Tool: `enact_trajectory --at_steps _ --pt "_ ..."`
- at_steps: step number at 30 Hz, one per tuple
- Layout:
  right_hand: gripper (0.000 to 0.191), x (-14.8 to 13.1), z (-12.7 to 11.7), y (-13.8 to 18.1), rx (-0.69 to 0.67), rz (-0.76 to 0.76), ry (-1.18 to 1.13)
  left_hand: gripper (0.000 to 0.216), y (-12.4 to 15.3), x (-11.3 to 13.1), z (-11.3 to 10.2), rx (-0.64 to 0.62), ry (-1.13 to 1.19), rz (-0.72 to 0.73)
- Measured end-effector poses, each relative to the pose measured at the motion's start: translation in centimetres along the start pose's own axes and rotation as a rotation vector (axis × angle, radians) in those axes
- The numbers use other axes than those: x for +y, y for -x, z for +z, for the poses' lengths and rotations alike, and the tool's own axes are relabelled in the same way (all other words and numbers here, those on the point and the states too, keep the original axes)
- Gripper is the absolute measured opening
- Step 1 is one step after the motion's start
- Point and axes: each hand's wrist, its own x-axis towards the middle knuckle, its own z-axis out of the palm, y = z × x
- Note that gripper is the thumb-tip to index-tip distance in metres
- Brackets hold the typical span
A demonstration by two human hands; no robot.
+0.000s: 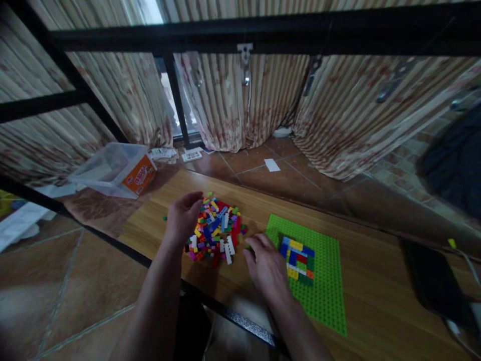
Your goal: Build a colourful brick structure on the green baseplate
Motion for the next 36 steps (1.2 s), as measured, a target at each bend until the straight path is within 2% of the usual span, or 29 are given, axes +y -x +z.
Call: enact_trajectory --at_steps 8,12,18,23,29,32,36 --pt "0.015 -4.5 2.8 1.7 0.037 0.102 0.034 0.027 -0.2 -1.0 -0.4 -0.039 0.115 -0.010" --pt "0.017 -5.2 3.8 2.0 0.069 0.197 0.066 0.027 -0.1 -0.9 -0.6 -0.079 0.174 -0.025" --pt "0.021 -5.6 3.6 1.8 0.107 0.200 0.005 0.024 0.1 -0.4 -0.2 -0.124 0.159 -0.005" --pt "0.025 -5.1 1.4 2.8 0.164 0.279 -0.253 0.025 0.8 0.3 2.2 -0.187 0.194 0.058" --pt "0.032 -1.1 -3.0 5.7 0.391 0.620 -0.584 0.024 4.0 2.2 5.7 -0.431 0.118 0.211" --pt "0.034 1.2 -5.0 6.6 0.508 0.710 -0.629 0.024 5.7 2.9 6.9 -0.551 0.065 0.271" --pt "0.034 3.3 -6.4 6.9 0.586 0.719 -0.642 0.023 7.1 3.3 8.5 -0.649 0.006 0.299"
